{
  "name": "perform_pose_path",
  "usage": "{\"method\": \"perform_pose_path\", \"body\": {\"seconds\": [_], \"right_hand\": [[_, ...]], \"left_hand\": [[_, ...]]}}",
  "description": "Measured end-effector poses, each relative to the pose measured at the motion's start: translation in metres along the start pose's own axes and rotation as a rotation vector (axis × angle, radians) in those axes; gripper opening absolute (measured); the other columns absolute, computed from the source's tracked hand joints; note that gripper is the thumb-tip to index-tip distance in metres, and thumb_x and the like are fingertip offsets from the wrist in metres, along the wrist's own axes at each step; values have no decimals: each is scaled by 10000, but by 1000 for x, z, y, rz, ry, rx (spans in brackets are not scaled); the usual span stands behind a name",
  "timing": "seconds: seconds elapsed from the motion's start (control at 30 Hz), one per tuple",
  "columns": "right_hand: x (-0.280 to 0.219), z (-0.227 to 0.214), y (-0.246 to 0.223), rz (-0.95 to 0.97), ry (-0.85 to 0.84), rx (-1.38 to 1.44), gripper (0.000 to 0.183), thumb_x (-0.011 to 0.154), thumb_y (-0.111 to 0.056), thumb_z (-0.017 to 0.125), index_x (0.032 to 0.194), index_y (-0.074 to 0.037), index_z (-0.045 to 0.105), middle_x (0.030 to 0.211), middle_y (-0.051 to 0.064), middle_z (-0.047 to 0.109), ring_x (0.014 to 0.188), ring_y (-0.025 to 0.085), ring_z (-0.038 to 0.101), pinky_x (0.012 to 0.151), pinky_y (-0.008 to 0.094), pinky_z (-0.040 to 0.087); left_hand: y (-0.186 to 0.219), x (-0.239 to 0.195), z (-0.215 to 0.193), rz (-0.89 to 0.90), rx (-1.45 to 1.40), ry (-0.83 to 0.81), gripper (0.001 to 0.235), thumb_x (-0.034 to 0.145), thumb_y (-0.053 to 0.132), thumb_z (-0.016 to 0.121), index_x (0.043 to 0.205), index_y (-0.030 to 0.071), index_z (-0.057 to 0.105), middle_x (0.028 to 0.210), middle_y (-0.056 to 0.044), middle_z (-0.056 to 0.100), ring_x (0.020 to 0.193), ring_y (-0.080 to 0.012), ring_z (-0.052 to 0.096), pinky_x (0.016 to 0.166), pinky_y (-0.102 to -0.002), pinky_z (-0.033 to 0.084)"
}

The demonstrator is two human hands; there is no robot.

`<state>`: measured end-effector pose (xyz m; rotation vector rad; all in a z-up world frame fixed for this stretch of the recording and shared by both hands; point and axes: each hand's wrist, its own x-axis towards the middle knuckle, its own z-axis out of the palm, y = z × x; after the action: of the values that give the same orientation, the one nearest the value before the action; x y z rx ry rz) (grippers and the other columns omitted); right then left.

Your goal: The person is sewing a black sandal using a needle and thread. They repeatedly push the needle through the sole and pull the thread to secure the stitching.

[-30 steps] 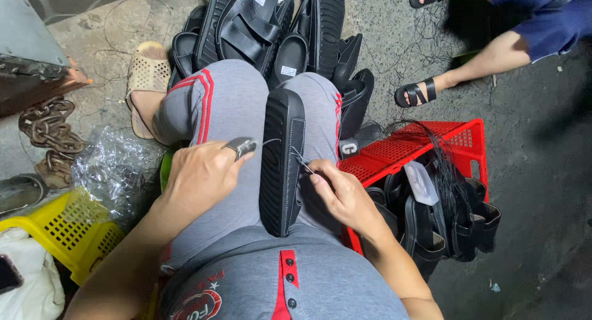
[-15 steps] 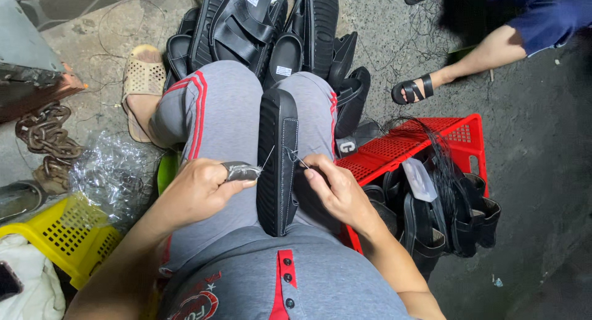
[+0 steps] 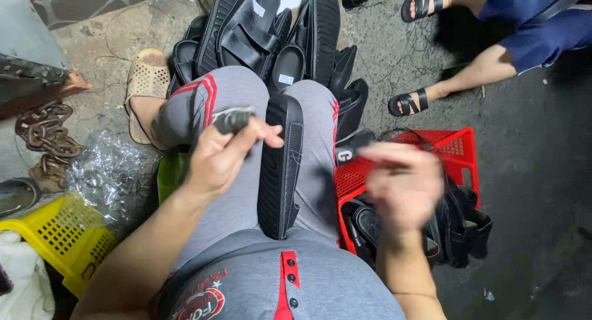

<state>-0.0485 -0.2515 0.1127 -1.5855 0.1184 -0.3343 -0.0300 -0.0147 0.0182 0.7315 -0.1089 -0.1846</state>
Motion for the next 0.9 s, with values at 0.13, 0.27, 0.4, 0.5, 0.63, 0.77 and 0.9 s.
{"method": "perform_pose_path", "body": {"seconds": [0.13,0.27,0.4,0.5,0.63,0.77,0.9], "right_hand": [[-5,22,30,-369,-707,-715,283,866,-92,658,1119,6,578,1197,217,620,1107,311,640,901,348,541],[-5,23,38,-365,-821,-811,80,891,-30,560,954,-24,608,757,47,621,582,159,590,519,279,456],[1,28,31,42,-940,-689,123,774,-8,557,837,-103,603,690,-18,618,491,102,493,502,239,410],[6,31,43,267,-908,-537,38,860,-68,629,870,-100,647,659,-50,598,503,30,412,468,199,342],[7,37,60,404,-735,-474,54,903,-107,636,852,-103,622,612,-83,406,526,25,277,479,204,228],[15,38,40,-85,-842,-588,310,975,-210,498,1141,47,545,1076,164,553,1016,281,567,920,367,453],[2,8,46,-277,-866,-832,370,1011,-106,469,1377,-54,464,1096,163,539,906,258,605,657,326,513]], "left_hand": [[-8,31,16,20,203,58,234,987,220,507,833,51,554,710,-53,542,668,-125,530,692,-266,507],[-11,58,25,4,322,45,219,985,265,503,845,107,563,616,22,467,546,-44,412,504,-183,337],[-6,99,39,61,423,137,263,969,263,514,777,94,574,578,31,464,548,-55,434,529,-216,343],[-20,139,38,159,249,179,229,938,251,543,773,92,550,578,48,387,512,-37,361,468,-209,264],[-32,175,5,25,88,429,243,791,304,658,727,76,605,495,36,394,397,-24,276,318,-205,157],[-8,166,-33,-149,126,345,190,856,197,663,757,47,600,539,-34,495,331,-39,305,290,-205,154],[51,118,-49,-275,1076,151,371,1041,302,442,847,-2,527,854,-105,702,392,-102,568,299,-220,446]]}}
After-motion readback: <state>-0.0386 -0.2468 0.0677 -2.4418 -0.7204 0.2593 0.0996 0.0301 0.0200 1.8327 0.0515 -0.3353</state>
